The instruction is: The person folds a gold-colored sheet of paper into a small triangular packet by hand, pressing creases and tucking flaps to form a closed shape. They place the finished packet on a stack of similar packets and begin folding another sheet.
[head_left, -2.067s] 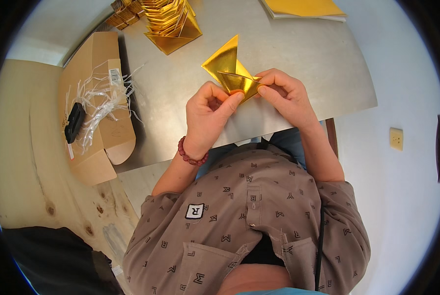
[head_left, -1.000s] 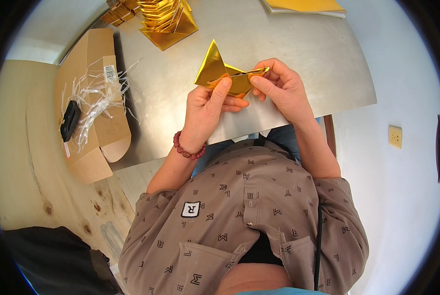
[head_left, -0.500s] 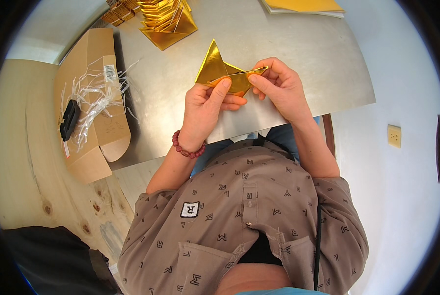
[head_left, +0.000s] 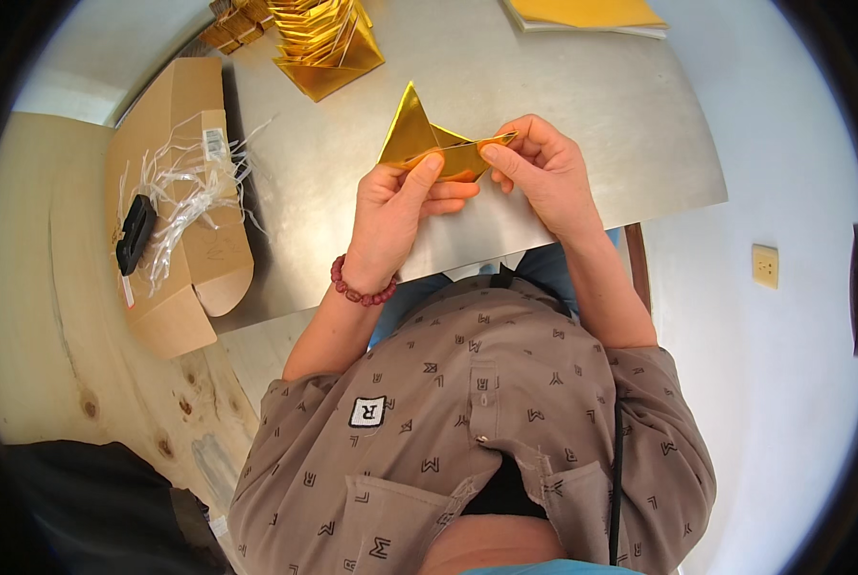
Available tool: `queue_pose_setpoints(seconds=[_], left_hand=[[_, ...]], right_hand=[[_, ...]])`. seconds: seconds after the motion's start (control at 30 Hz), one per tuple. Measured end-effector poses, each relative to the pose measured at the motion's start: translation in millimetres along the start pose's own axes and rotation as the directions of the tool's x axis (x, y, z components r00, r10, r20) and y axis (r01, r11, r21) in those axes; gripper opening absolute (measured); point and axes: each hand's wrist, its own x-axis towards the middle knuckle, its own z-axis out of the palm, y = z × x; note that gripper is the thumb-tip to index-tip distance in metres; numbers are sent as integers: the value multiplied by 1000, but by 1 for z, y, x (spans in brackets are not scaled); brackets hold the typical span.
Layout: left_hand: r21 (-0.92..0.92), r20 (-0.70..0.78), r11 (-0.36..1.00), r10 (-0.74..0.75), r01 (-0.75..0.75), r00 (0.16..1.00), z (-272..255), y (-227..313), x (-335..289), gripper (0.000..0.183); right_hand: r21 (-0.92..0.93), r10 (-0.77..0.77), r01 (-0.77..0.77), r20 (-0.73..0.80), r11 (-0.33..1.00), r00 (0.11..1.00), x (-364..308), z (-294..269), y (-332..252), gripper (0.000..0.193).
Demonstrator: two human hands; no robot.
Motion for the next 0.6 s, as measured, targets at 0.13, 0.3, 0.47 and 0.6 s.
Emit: queue_pose_setpoints(seconds=[0.13, 0.3, 0.47, 0.6], left_hand=[[3, 6, 1000, -2, 2, 1000, -1, 0, 0, 31], [11, 18, 1000, -12, 12, 1000, -2, 0, 1, 32], [17, 23, 1000, -13, 12, 1000, -3, -1, 1, 32], [12, 33, 1000, -7, 7, 999, -3, -1, 1, 33]], right_hand=[[19, 17, -17, -9, 1000, 1000, 1, -1, 2, 13], [14, 53, -53, -22, 998, 998, 1, 0, 0, 14], [24, 72, -72, -5, 997, 997, -1, -1, -4, 6], [19, 27, -27, -6, 999, 1000, 0, -1, -2, 13]])
